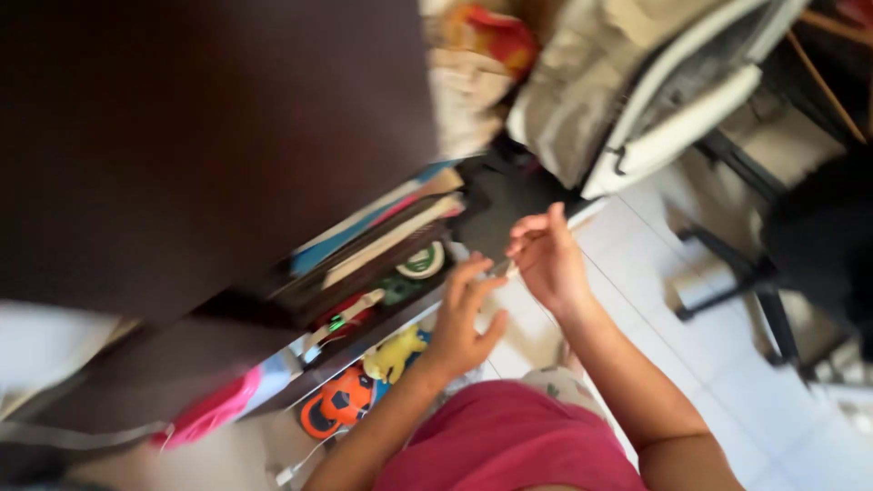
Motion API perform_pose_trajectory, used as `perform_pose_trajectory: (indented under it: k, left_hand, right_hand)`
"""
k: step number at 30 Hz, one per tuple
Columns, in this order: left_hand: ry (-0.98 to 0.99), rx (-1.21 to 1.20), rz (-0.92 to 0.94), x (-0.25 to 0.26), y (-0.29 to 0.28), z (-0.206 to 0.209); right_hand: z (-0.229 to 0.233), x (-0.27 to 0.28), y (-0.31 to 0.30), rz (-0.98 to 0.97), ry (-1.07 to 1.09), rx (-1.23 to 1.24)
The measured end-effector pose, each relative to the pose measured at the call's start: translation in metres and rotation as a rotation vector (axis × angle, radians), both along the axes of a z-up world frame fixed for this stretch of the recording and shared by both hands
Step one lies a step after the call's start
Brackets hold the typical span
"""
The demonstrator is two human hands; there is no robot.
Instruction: The person is organizing items inside a cabinet and then sorting packed items into a bag.
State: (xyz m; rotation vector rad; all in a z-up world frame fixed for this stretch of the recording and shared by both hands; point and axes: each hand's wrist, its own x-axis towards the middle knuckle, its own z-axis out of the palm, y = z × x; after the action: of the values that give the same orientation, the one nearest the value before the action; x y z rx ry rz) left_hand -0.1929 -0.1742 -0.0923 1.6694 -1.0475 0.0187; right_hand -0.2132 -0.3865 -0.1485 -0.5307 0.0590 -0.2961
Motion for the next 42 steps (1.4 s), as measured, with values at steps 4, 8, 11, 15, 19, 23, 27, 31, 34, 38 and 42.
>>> perform_pose_trajectory:
  k: [4, 8, 11, 15, 19, 23, 27, 31, 34, 38, 42]
  left_hand:
    - [0.032, 0.031, -0.174, -0.009, -0.085, -0.024]
    - [0.058, 0.056, -0.099, 0.009, -0.192, -0.046]
    - [0.117, 0.017, 0.064, 0.038, -0.28, -0.048]
    - [0.192, -0.063, 0.298, 0.081, -0.372, -0.054]
    - [0.346, -0.135, 0.474, 0.092, -0.404, -0.067]
    - [0.502, -0.137, 0.481, 0.097, -0.402, -0.071]
    - [0.547, -0.052, 0.437, 0.092, -0.399, -0.071]
    - [0.617, -0.016, 0.38, 0.091, -0.389, -0.076]
    - [0.669, 0.028, 0.305, 0.092, -0.379, -0.08]
    - [0.638, 0.226, 0.418, 0.089, -0.37, -0.129]
    - [0.709, 0.482, 0.538, 0.081, -0.373, -0.23]
  right_hand:
    - [-0.015, -0.035, -0.083, -0.15, 0.072, -0.049]
    - [-0.018, -0.044, -0.171, -0.273, 0.255, -0.269]
    - [-0.014, -0.043, -0.239, -0.316, 0.371, -0.628]
    - [0.016, -0.022, -0.308, -0.471, 0.395, -1.573]
    - [0.116, 0.032, -0.349, -0.671, 0.069, -1.967]
    - [0.137, 0.056, -0.375, -0.576, -0.017, -2.183]
    - [0.101, 0.054, -0.387, -0.68, -0.027, -2.255]
    - [0.084, 0.034, -0.381, -0.78, 0.018, -2.25]
    - [0.078, 0.031, -0.383, -0.827, 0.044, -2.254]
    - [0.076, 0.035, -0.383, -0.808, 0.013, -2.256]
    - [0.082, 0.028, -0.38, -0.787, 0.008, -2.253]
